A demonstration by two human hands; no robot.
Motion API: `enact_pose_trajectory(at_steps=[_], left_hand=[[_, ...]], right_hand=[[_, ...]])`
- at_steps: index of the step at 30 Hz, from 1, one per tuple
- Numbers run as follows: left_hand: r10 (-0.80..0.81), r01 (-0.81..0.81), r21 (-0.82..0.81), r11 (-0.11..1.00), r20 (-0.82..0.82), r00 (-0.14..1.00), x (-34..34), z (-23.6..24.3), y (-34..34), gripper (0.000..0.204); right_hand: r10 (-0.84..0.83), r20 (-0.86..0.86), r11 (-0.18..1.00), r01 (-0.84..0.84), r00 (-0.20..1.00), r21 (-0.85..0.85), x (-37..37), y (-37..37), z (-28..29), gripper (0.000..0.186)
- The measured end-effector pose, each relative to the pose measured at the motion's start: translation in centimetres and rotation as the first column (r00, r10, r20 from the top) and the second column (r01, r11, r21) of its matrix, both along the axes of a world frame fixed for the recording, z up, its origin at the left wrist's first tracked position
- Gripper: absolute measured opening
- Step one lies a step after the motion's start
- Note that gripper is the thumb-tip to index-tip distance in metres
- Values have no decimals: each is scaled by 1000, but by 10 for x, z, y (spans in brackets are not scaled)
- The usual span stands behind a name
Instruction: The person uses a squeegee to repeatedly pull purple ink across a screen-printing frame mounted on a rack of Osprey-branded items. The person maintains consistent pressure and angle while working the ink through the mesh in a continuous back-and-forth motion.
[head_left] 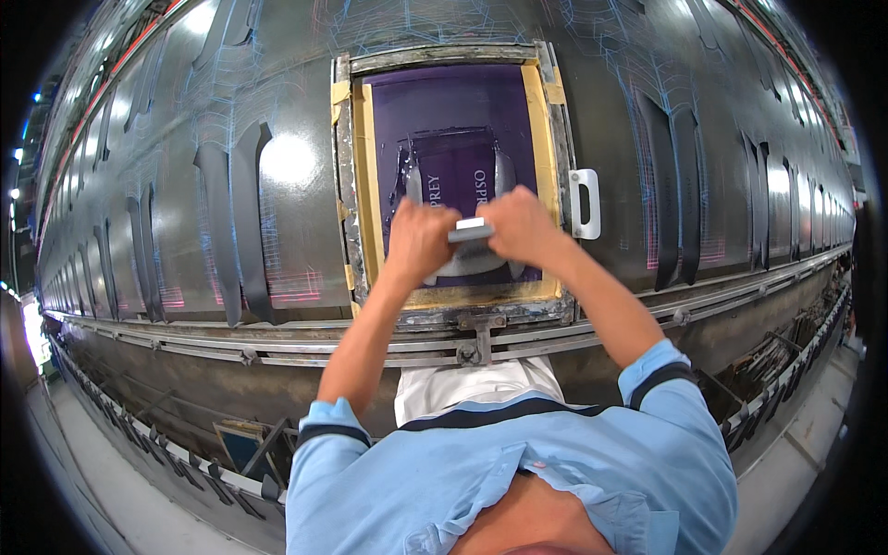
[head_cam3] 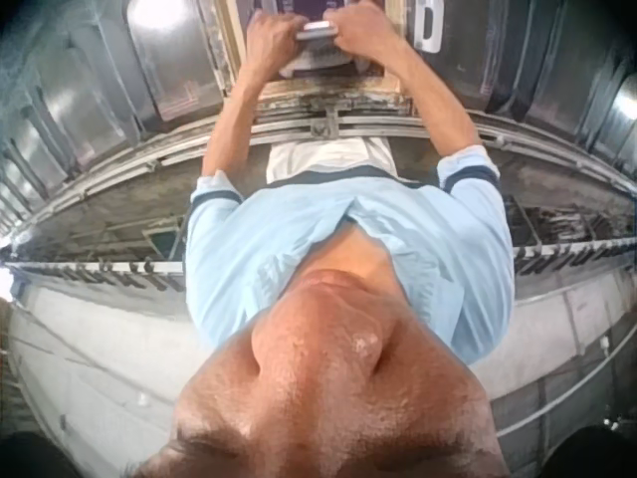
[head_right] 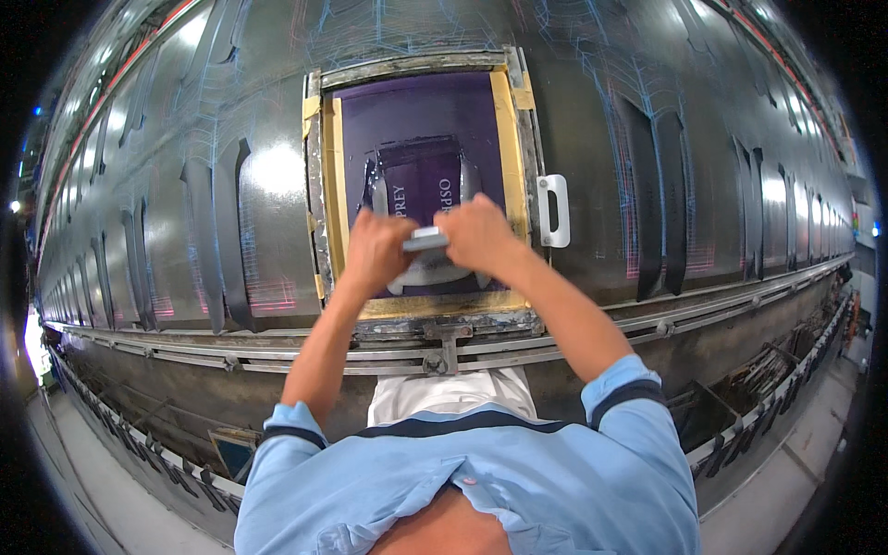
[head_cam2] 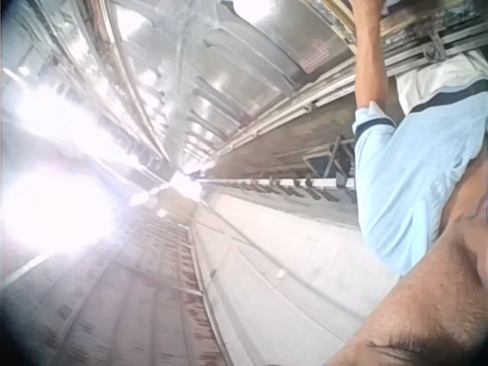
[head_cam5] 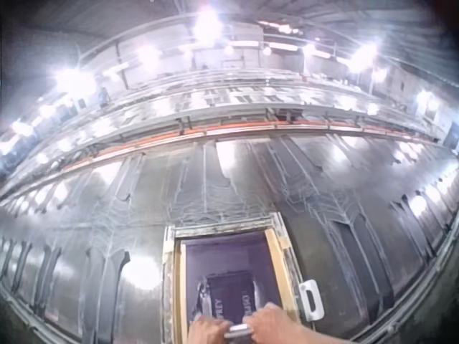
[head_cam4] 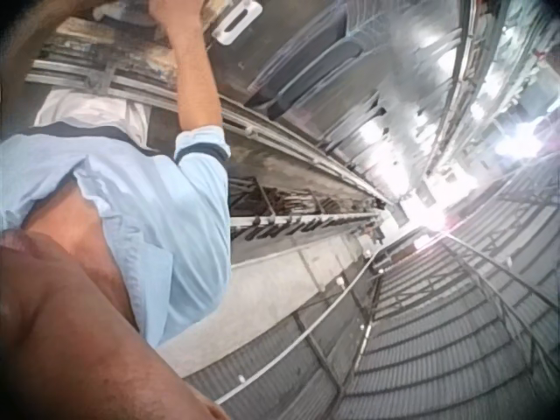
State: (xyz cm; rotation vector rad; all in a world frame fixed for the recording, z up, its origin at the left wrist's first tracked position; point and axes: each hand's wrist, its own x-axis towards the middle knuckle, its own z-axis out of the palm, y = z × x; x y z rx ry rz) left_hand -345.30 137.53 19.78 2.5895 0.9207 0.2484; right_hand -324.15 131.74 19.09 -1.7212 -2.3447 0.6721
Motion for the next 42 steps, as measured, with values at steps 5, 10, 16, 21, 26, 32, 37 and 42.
enact_pose_trajectory(at_steps=[5,10,16,21,26,32,37,42], left_hand=[[30,-28,19,999,-95,995,41,1,118,23],[67,-67,-2,998,-45,997,47,-8,137,24],[43,-44,45,998,35,998,6,-23,32,28],[67,-64,-59,996,47,997,-16,-3,-50,25],[21,-22,39,999,30,999,3,5,17,19],[31,-30,24,999,-14,999,39,2,131,23],[29,-29,18,999,-8,1000,47,-9,143,23],[44,-45,35,998,25,999,44,-9,131,23]], right_hand=[[-73,17,997,73,997,4,36,120,3,20],[-131,-16,991,130,991,-45,38,141,-5,17],[-22,21,999,21,1000,41,1,38,-10,12],[-14,-77,1000,14,997,10,-18,-43,-6,17],[2,-12,999,-2,1000,41,2,20,1,15],[-110,20,994,110,994,-2,33,135,1,17],[-147,-58,989,149,987,23,38,141,-14,17],[-143,-38,987,145,989,64,33,131,-13,16]])
